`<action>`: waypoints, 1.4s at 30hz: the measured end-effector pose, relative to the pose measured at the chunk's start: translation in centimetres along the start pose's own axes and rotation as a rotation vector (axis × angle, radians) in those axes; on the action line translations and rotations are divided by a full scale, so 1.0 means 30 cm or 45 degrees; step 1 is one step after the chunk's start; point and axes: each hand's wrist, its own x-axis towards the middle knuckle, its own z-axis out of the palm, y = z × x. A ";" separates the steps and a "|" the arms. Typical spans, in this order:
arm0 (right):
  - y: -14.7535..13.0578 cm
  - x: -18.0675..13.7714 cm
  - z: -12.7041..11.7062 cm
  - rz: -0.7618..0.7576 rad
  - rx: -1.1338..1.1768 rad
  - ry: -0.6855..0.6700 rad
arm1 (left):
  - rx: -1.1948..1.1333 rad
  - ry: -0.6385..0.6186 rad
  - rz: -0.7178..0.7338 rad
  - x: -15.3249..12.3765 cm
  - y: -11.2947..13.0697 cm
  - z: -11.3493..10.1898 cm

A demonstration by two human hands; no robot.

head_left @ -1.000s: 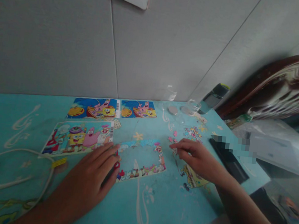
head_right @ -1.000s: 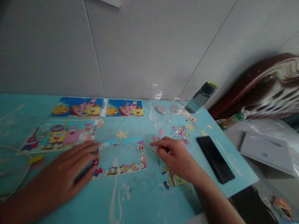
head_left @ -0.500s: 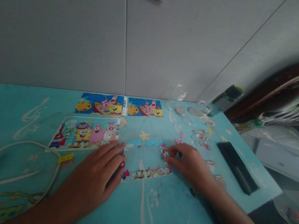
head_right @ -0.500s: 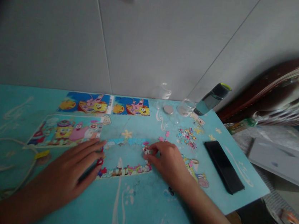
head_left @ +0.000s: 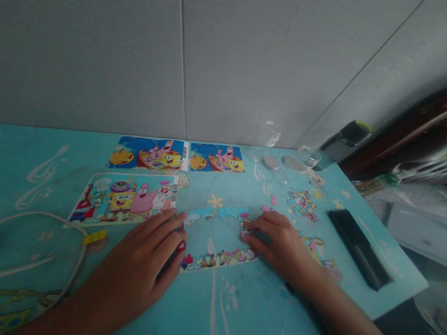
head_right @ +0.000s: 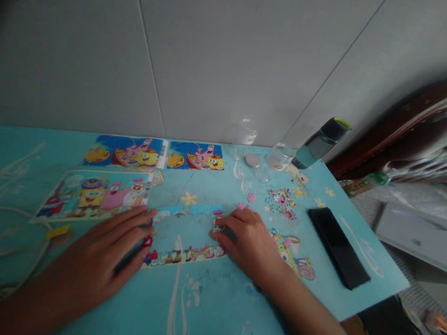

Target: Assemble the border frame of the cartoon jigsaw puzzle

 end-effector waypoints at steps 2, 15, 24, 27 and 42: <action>-0.001 0.002 0.009 -0.001 -0.021 0.005 | -0.004 -0.004 -0.004 0.000 0.001 0.000; 0.001 -0.002 0.011 -0.078 -0.028 0.078 | 0.001 -0.023 0.001 -0.007 -0.003 -0.001; 0.012 -0.005 0.026 -0.100 -0.023 0.040 | 0.007 -0.041 -0.001 0.000 0.001 -0.004; 0.007 -0.005 0.031 -0.076 0.038 0.041 | 0.004 -0.038 0.001 0.001 0.002 -0.006; 0.012 -0.002 0.011 -0.021 0.128 0.117 | 0.004 -0.029 0.014 -0.001 -0.003 -0.004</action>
